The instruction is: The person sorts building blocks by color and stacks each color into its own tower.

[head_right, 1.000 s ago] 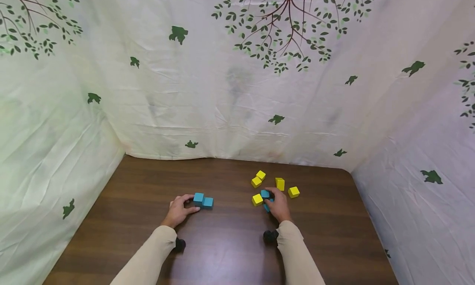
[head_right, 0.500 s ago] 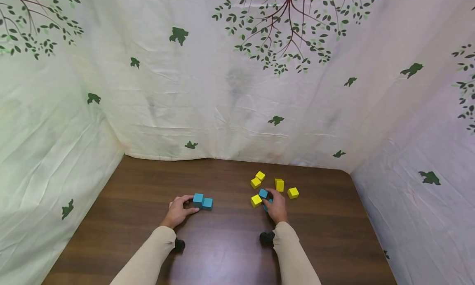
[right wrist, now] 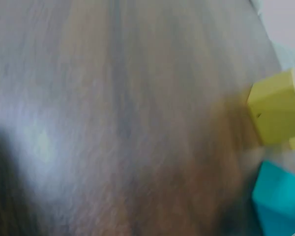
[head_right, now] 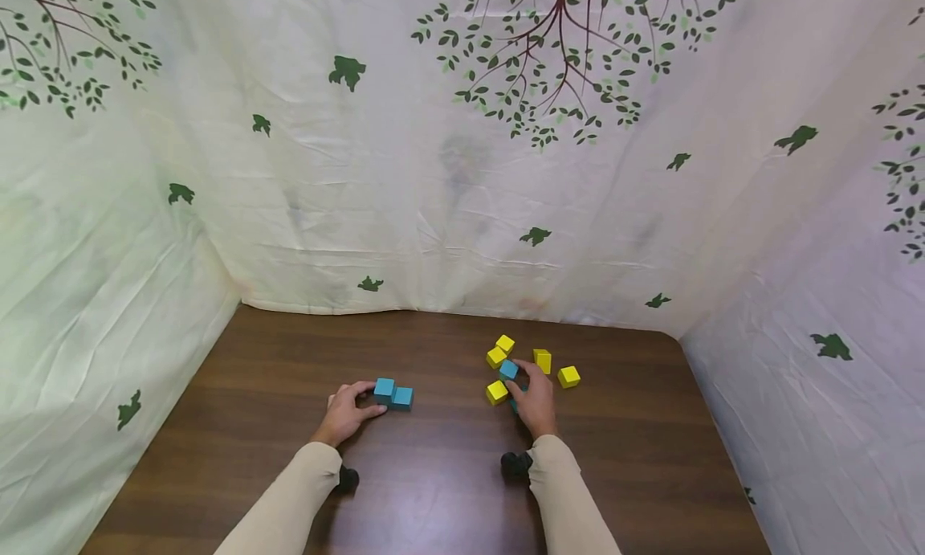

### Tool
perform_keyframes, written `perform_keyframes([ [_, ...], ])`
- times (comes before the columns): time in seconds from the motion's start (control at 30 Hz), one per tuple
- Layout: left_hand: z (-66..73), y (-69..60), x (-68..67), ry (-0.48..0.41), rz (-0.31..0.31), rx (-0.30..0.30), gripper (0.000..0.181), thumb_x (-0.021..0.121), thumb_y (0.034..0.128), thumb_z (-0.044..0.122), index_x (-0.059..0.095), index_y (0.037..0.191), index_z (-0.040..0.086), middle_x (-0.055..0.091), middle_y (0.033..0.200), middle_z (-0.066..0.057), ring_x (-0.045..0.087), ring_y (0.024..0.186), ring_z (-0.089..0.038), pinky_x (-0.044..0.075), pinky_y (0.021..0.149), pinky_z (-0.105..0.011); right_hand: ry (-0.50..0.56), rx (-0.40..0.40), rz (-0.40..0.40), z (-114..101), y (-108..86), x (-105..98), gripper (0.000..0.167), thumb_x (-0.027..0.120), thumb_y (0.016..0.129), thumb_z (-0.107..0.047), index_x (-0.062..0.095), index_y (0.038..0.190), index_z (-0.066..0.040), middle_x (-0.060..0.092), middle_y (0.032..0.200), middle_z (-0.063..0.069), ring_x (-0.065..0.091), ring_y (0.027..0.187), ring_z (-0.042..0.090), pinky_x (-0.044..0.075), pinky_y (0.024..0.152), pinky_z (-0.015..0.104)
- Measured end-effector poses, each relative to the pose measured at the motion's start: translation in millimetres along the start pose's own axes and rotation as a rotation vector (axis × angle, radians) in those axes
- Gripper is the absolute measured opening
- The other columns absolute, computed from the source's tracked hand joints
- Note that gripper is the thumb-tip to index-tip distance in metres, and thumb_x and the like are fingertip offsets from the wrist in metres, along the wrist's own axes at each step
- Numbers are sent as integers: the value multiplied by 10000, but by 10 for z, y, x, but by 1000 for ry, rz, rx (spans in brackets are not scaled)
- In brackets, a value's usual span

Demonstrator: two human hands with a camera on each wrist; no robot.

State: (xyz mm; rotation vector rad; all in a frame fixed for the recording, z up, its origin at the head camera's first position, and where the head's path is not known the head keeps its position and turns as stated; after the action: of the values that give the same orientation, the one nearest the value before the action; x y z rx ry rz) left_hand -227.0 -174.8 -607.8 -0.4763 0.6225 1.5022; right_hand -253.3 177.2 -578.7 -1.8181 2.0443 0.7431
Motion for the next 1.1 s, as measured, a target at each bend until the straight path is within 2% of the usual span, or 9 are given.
perform_keyframes([
  [0.23,13,4,-4,1,-8,-1,444,810,773,184,672,1169,39,663,1114,-120,497,978,-286,269,873,-466,7,-69,1,-211,-32,66,410,719,850,-29,595,1239,12,614,1150,181,599,1014,345,482,883,507],
  [0.47,10,2,10,9,-8,-6,437,808,775,189,673,1165,45,664,1116,-118,502,987,-287,272,878,-470,43,-145,1,-395,-152,265,408,742,829,-31,615,1213,13,629,1095,146,608,979,322,483,876,504],
  [0.73,-27,-24,16,9,-6,-4,444,814,769,209,673,1156,40,667,1085,-116,505,954,-277,276,867,-471,72,-179,-63,-575,-332,589,412,762,819,-63,631,1209,-37,634,1108,82,604,999,271,485,885,463],
  [0.9,-26,-20,12,9,0,7,444,814,769,211,673,1153,39,667,1075,-115,504,938,-271,277,853,-469,66,-232,-107,-677,-367,783,410,762,819,-68,637,1209,-58,635,1100,59,609,993,233,495,871,411],
  [1.1,-27,6,11,4,12,6,440,812,770,191,672,1159,40,667,1060,-116,503,945,-274,271,870,-468,77,-228,-158,-786,-373,978,394,758,826,-76,642,1202,-55,636,1076,62,615,982,242,503,864,406],
])
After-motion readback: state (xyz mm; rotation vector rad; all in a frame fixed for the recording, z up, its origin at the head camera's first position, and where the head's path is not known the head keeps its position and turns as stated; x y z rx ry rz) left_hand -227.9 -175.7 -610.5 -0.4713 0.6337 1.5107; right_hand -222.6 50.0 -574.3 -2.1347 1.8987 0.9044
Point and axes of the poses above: each hand's wrist, its own y-axis towards the middle knuckle, its own x-axis out of the palm, z = x × y, the point moved 2 cm from there along y, towards the middle knuckle
